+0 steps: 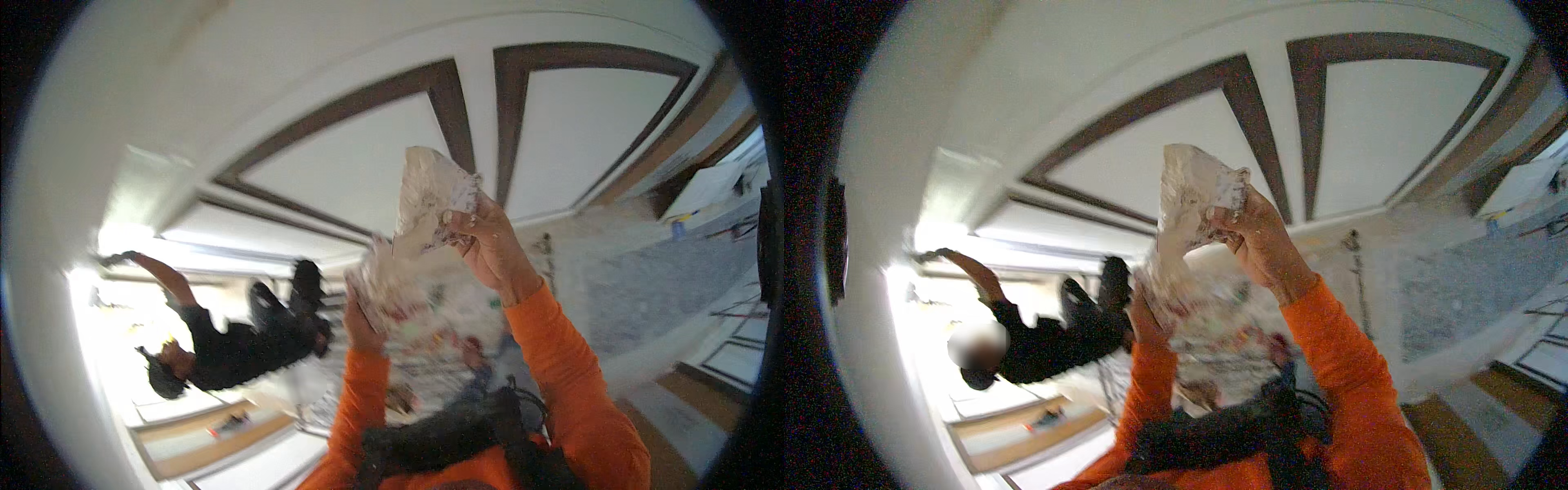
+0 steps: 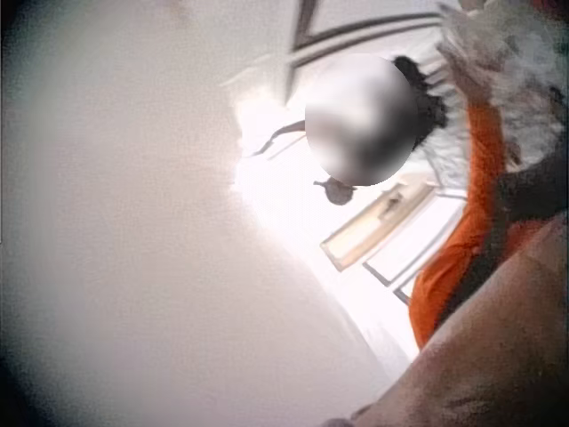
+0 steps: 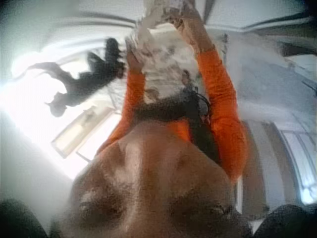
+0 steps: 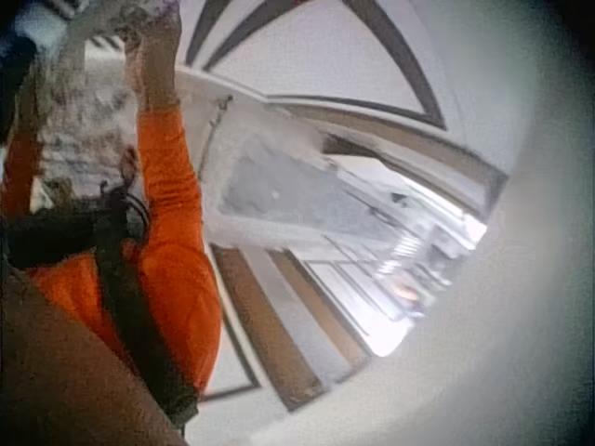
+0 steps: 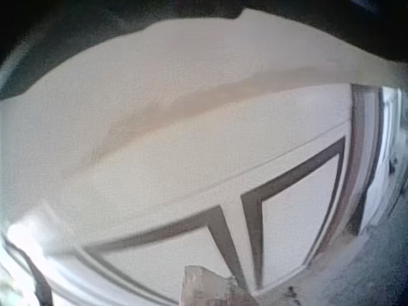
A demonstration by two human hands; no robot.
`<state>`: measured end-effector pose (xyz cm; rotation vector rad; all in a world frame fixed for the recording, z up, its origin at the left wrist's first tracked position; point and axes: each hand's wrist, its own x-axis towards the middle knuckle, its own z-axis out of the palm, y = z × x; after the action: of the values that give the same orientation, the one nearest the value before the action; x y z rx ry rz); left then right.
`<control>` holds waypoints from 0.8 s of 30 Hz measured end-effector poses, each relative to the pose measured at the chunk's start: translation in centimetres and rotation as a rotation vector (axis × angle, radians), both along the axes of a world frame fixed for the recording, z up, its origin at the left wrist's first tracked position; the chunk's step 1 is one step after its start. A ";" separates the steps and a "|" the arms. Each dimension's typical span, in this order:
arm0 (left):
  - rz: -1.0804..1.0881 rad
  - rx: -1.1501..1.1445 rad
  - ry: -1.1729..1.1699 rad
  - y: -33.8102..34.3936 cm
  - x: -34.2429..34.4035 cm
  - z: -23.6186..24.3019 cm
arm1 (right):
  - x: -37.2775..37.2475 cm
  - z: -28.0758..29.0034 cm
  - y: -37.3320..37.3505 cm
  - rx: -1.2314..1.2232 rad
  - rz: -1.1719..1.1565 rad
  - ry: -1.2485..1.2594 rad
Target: The person applies plaster or joint compound to a ceiling using two putty knives. They scoop the compound between the knives and spread it across the joints of the decorative ceiling panels while standing on scaffolding.
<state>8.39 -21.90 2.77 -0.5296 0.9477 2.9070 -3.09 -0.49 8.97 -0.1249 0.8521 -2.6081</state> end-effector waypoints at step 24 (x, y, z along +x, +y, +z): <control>0.090 -0.394 -0.071 -6.0 11.0 5.3 | -4.1 19.1 -11.5 -0.140 -0.891 0.182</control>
<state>19.41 -27.93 8.08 -0.7035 1.5334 2.7577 -7.24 -11.97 28.04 -0.0156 0.9296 -3.5351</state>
